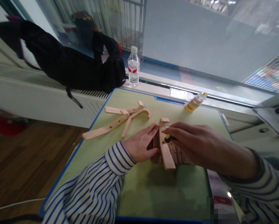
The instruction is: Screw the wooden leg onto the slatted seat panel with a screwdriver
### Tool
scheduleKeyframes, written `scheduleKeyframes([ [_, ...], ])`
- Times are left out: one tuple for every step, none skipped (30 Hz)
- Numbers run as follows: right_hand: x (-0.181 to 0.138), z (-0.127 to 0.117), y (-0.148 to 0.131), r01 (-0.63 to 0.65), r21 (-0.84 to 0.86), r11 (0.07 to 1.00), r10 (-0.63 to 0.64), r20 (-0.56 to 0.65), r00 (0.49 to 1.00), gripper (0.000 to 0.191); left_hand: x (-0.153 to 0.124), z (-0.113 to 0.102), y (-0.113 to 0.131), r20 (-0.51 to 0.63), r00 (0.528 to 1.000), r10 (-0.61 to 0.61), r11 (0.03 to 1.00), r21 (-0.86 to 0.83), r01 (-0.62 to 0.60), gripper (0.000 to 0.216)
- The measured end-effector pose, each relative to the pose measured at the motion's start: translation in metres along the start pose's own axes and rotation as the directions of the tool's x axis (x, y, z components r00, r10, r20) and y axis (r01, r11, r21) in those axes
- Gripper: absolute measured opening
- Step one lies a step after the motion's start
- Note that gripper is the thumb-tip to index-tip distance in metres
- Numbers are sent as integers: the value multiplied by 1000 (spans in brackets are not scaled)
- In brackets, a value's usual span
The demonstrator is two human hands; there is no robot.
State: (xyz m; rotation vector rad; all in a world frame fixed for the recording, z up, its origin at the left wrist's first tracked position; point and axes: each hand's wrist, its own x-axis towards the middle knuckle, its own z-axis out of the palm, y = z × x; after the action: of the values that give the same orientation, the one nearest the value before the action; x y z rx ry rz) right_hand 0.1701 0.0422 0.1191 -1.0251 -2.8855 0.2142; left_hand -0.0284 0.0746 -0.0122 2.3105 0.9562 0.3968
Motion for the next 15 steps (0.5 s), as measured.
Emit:
scheduleKeyframes([
  [-1, 1, -1, -9, -8, 1000, 9, 1, 1000, 37, 0, 0, 0, 7, 1000, 0, 1000, 1, 0, 76],
  [-2, 1, -2, -20, -15, 1000, 20, 7, 1000, 36, 0, 0, 1, 12, 1000, 0, 1000, 2, 0, 75],
  [-3, 2, -3, -30, -21, 999, 31, 15, 999, 35, 1, 0, 1, 15, 1000, 1, 1000, 3, -1, 75],
  [-2, 3, -4, -43, -26, 999, 43, 22, 999, 34, 1, 0, 1, 17, 1000, 2, 1000, 2, -2, 74],
  [-2, 3, -5, -55, -32, 998, 56, 25, 998, 33, 1, 0, 1, 17, 1000, 2, 1000, 1, -2, 75],
  [-1, 4, -6, -65, -40, 997, 66, 24, 998, 32, 1, 0, 1, 16, 1000, 2, 1000, -1, -2, 76],
  [0, 5, -6, -75, -53, 996, 76, 15, 997, 31, 1, 0, 0, 14, 1000, 2, 1000, 0, -2, 77],
  [1, 6, -5, -80, -66, 995, 80, 2, 997, 30, 1, 0, 0, 13, 1000, 1, 1000, 2, -1, 78],
  [2, 7, -5, -80, -80, 994, 79, -12, 997, 28, 1, 1, 0, 13, 1000, 0, 1000, 7, 0, 79],
  [2, 8, -4, -79, -97, 992, 76, -28, 997, 26, 1, 1, -1, 14, 1000, -3, 1000, 13, 3, 80],
  [2, 10, -4, -84, -112, 990, 79, -45, 996, 25, 0, 1, -1, 15, 1000, -6, 1000, 19, 5, 80],
  [1, 11, -4, -98, -123, 988, 90, -63, 994, 24, 0, 2, -1, 15, 1000, -8, 1000, 23, 8, 80],
  [0, 14, -5, -124, -128, 984, 114, -82, 990, 22, 0, 2, -2, 13, 1000, -10, 1000, 25, 10, 80],
  [-1, 16, -6, -159, -126, 979, 146, -107, 983, 21, 0, 2, -2, 13, 1000, -12, 1000, 25, 11, 81],
  [-2, 19, -7, -201, -120, 972, 183, -141, 973, 19, -1, 2, -2, 14, 1000, -12, 1000, 25, 12, 81],
])
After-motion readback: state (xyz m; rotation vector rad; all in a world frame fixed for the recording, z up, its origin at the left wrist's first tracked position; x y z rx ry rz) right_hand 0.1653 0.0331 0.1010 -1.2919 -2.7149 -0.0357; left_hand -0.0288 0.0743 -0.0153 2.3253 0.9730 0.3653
